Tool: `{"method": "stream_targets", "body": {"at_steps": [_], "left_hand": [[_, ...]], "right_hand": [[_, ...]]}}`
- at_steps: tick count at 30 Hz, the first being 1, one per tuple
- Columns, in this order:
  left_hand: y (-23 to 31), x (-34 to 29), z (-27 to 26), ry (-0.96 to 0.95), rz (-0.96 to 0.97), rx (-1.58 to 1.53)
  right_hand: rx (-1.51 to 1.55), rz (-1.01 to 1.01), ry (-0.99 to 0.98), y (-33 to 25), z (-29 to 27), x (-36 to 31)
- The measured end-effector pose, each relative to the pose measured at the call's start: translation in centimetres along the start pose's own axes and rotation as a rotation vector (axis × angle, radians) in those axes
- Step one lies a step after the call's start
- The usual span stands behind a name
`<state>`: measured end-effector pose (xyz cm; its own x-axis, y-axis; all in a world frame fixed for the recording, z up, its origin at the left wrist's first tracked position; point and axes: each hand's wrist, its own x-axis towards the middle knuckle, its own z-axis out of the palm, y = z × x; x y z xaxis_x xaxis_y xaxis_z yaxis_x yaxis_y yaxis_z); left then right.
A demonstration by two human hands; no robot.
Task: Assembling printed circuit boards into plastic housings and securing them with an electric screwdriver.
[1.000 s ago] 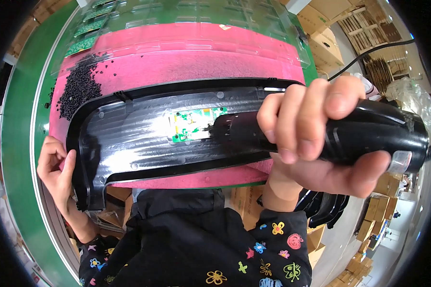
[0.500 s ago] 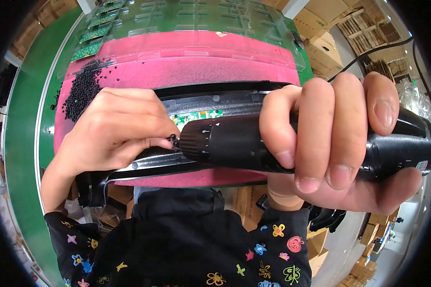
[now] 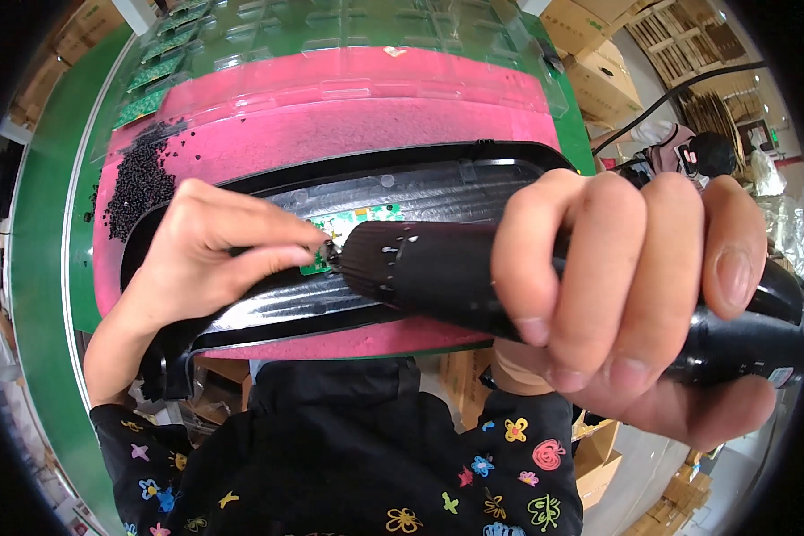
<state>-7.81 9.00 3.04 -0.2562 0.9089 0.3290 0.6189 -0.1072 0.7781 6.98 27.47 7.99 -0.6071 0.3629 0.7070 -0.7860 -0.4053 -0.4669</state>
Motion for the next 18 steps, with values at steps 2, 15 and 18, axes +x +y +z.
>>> {"method": "stream_targets", "body": {"at_steps": [2, 15, 18], "left_hand": [[0.4, 0.0, 0.1, -0.05, 0.012, -0.007], [-0.3, -0.4, 0.8, -0.037, 0.097, 0.054], [-0.5, -0.4, 0.8, -0.056, 0.087, 0.035]], "right_hand": [[0.02, -0.001, -0.003, 0.5, 0.2, -0.2], [-0.028, 0.045, -0.102, 2.1, 0.2, -0.6], [-0.104, 0.135, -0.142, 1.4, 0.2, -0.2]]}}
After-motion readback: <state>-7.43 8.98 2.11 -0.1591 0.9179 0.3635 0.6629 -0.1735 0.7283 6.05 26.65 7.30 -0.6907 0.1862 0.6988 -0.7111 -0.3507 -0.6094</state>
